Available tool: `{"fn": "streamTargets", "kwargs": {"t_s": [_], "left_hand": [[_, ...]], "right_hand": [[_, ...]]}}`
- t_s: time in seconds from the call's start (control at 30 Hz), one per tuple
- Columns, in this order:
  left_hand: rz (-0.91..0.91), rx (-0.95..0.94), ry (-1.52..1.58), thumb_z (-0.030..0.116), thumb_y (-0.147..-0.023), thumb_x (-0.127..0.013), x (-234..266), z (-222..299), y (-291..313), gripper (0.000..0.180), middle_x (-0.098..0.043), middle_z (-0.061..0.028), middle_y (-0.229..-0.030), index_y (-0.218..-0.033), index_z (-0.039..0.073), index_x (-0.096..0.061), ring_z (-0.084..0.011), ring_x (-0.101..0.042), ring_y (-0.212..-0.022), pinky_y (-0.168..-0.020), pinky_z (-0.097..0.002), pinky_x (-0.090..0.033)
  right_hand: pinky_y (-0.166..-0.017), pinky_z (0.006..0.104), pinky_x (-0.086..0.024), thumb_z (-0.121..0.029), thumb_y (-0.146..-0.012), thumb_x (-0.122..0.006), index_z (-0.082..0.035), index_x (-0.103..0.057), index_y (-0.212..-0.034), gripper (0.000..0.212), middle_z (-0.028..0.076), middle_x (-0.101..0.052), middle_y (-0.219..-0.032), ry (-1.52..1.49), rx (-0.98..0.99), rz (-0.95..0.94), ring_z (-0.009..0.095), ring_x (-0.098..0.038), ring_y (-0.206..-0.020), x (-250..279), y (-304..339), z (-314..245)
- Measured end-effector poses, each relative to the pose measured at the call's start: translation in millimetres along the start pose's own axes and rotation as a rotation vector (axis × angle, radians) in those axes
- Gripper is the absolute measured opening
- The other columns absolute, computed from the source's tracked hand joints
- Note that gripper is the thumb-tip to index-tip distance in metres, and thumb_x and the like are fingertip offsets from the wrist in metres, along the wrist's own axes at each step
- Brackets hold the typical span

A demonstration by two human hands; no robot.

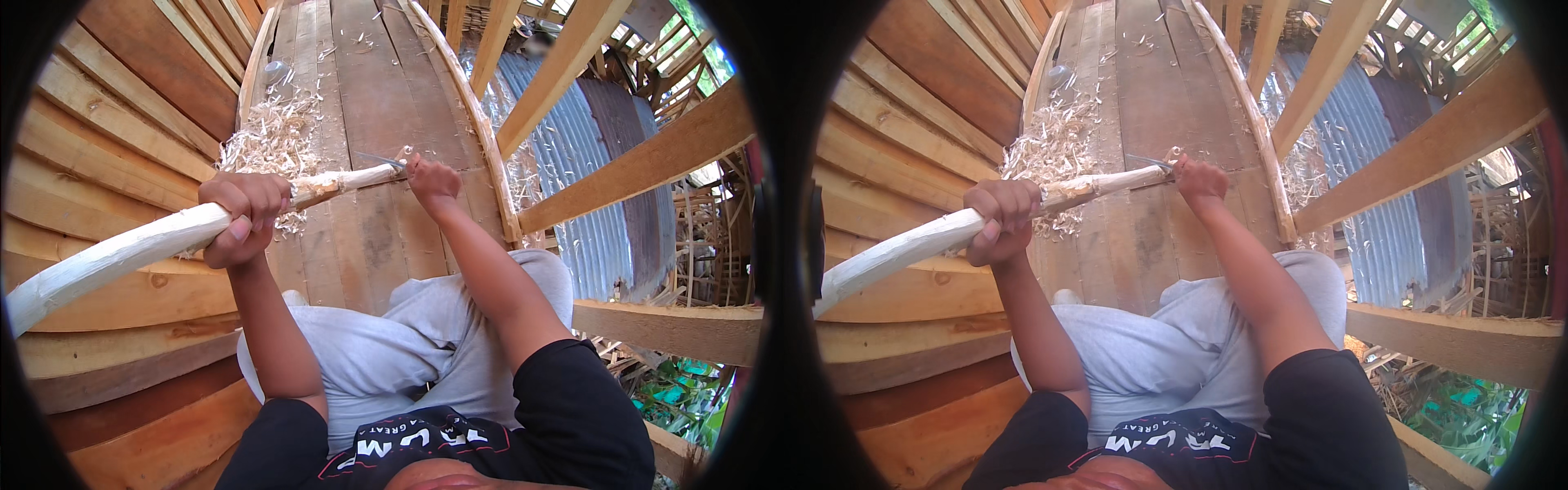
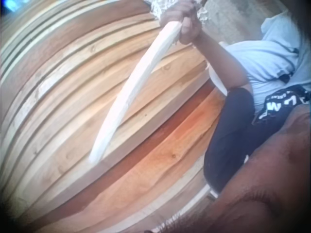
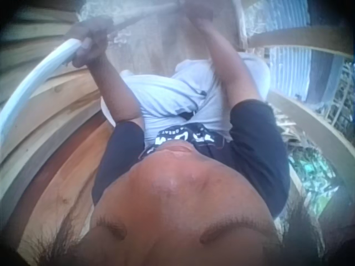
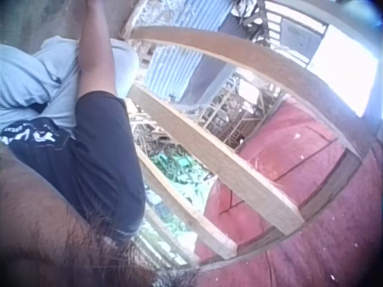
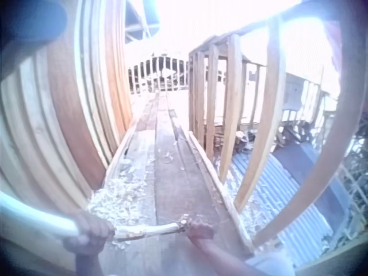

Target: The person sits inside a wooden boat hull and uses a knife to carve a long, curved piece of wood. They repeatedly shave off thin layers of wood, creating shavings that accumulate on the floor.

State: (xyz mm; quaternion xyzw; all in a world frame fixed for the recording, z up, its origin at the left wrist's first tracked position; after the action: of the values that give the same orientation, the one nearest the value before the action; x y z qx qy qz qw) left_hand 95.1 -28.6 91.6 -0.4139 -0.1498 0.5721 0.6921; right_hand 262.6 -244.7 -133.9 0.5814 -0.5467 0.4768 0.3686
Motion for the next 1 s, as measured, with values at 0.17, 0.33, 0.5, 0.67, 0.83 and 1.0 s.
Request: {"fn": "streamTargets", "kwargs": {"t_s": [0.17, 0.33, 0.5, 0.67, 0.83, 1.0], "left_hand": [[-0.046, 0.013, -0.010, 0.013, -0.068, -0.060, -11.4, 0.8, -4.1, 0.019, -0.047, -0.0037, -0.052, -0.060, 0.009, -0.043, -0.0166, -0.043, -0.045, -0.053, -0.0333, -0.042], [-0.191, 0.042, -0.012, 0.015, -0.071, -0.060, -20.8, -3.4, -5.0, 0.017, -0.046, -0.0005, -0.053, -0.064, 0.012, -0.045, -0.0152, -0.042, -0.046, -0.052, -0.0328, -0.041], [-0.134, 0.028, -0.066, 0.015, -0.071, -0.060, -21.6, 0.6, -6.3, 0.017, -0.045, 0.0007, -0.052, -0.065, 0.012, -0.045, -0.0148, -0.040, -0.044, -0.051, -0.0321, -0.040], [-0.085, 0.048, -0.006, 0.012, -0.063, -0.059, -22.2, 0.0, -6.6, 0.018, -0.047, -0.0035, -0.049, -0.056, 0.008, -0.043, -0.0165, -0.042, -0.042, -0.049, -0.0332, -0.041], [-0.129, 0.041, -0.046, 0.013, -0.063, -0.059, -21.2, 0.9, -8.7, 0.019, -0.046, -0.0034, -0.049, -0.056, 0.009, -0.042, -0.0165, -0.041, -0.042, -0.049, -0.0327, -0.041], [-0.111, 0.034, -0.019, 0.013, -0.065, -0.058, -18.6, 4.3, -7.7, 0.018, -0.046, -0.0028, -0.049, -0.058, 0.009, -0.042, -0.0160, -0.040, -0.041, -0.049, -0.0325, -0.041]], "right_hand": [[-0.073, 0.0509, -0.052, -0.036, -0.095, -0.032, -0.004, -0.071, -0.076, 0.053, 0.024, -0.068, -0.081, -0.194, -0.046, -0.134, 0.041, -0.066, -0.077, 4.8, 17.4, -34.3], [-0.078, 0.0496, -0.051, -0.033, -0.097, -0.028, -0.002, -0.071, -0.089, 0.053, 0.024, -0.068, -0.091, -0.163, -0.075, -0.250, 0.040, -0.066, -0.088, -14.5, 12.7, -0.6], [-0.081, 0.0501, -0.051, -0.034, -0.096, -0.028, 0.000, -0.070, -0.086, 0.054, 0.025, -0.067, -0.091, -0.120, -0.104, -0.265, 0.041, -0.065, -0.089, -9.7, 12.8, -4.9], [-0.078, 0.0477, -0.052, -0.034, -0.097, -0.030, -0.003, -0.072, -0.086, 0.053, 0.020, -0.070, -0.090, -0.162, -0.040, -0.255, 0.038, -0.067, -0.087, -28.6, 3.8, 0.4], [-0.077, 0.0463, -0.053, -0.037, -0.098, -0.030, -0.004, -0.072, -0.088, 0.054, 0.018, -0.070, -0.091, -0.031, -0.077, -0.269, 0.036, -0.068, -0.086, -26.0, -2.7, 5.3], [-0.079, 0.0455, -0.052, -0.043, -0.099, -0.030, 0.000, -0.070, -0.095, 0.059, 0.021, -0.069, -0.098, -0.022, -0.214, -0.292, 0.038, -0.067, -0.092, -16.1, -8.5, 27.9]]}}
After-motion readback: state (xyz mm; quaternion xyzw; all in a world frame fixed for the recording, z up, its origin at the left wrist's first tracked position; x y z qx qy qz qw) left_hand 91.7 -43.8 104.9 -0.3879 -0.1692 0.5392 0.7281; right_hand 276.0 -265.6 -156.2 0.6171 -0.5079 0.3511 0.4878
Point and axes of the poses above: each hand's wrist, its own y-axis away from the middle knuckle, its own x-axis out of the back of the hand, z = x × y, the point moved 8 cm from there along -y, towards the middle knuckle
